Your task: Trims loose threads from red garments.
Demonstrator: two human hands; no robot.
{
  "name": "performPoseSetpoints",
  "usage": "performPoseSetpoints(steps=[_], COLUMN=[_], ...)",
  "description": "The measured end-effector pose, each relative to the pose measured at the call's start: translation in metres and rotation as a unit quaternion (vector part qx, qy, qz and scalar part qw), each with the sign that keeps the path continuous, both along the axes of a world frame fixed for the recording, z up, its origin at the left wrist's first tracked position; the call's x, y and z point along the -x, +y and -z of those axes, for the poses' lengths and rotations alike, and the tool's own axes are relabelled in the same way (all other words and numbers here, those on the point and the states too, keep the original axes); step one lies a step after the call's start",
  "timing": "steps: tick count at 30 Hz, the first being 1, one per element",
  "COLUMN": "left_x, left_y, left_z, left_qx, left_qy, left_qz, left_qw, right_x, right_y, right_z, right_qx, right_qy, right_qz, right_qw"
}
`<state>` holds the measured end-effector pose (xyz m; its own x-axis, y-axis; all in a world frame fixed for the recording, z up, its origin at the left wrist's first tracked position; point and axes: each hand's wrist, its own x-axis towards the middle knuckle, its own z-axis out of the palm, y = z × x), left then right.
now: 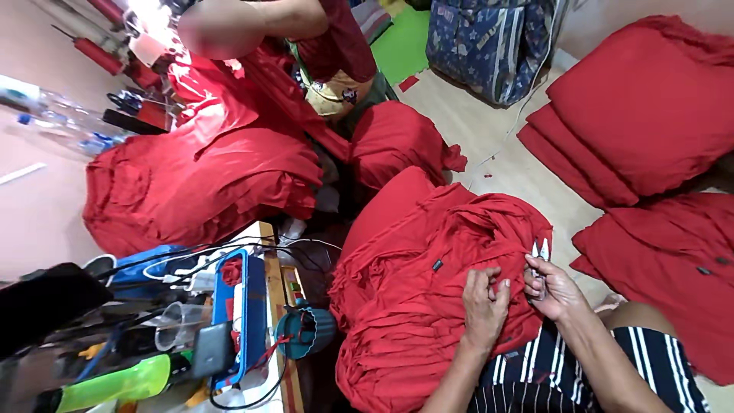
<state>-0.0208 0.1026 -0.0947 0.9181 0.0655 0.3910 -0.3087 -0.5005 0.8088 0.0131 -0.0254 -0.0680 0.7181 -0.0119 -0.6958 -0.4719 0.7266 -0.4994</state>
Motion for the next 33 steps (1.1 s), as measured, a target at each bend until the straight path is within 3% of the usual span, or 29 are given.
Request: performPoseSetpoints(steps=[6, 10, 15, 19, 23, 27, 33], left_x=[-0.014, -0.022, -0.018, -0.009, -0.009, -0.013, -0.005], left_y=[-0.002, -0.005, -0.004, -0.007, -0.007, -0.006, -0.001], left_z=[-0.016, -0.015, 0.0, 0.001, -0.004, -0.007, -0.01], left_qx=[-0.121, -0.129, -0.005, 0.122, 0.156, 0.245, 0.359], left_qy=[-0.042, -0.072, -0.072, 0.014, 0.071, 0.113, 0.093], left_qz=[0.098, 0.086, 0.054, -0.006, -0.027, -0.053, -0.03], left_qw=[0.987, 0.985, 0.996, 0.992, 0.985, 0.962, 0.928], right_x=[-0.002, -0.003, 0.002, 0.003, 0.005, 0.004, 0.004], right_y=[0.001, 0.0, 0.003, 0.004, 0.005, 0.004, 0.003], right_z=[0.003, 0.002, -0.002, -0.004, -0.003, -0.002, 0.0], right_qx=[0.013, 0.017, 0.071, 0.104, 0.129, 0.125, 0.114], right_qy=[0.004, 0.003, -0.026, -0.032, -0.046, -0.049, -0.054], right_qz=[0.003, -0.002, -0.024, -0.027, -0.039, -0.039, -0.033], right_qw=[1.0, 1.0, 0.997, 0.994, 0.99, 0.99, 0.991])
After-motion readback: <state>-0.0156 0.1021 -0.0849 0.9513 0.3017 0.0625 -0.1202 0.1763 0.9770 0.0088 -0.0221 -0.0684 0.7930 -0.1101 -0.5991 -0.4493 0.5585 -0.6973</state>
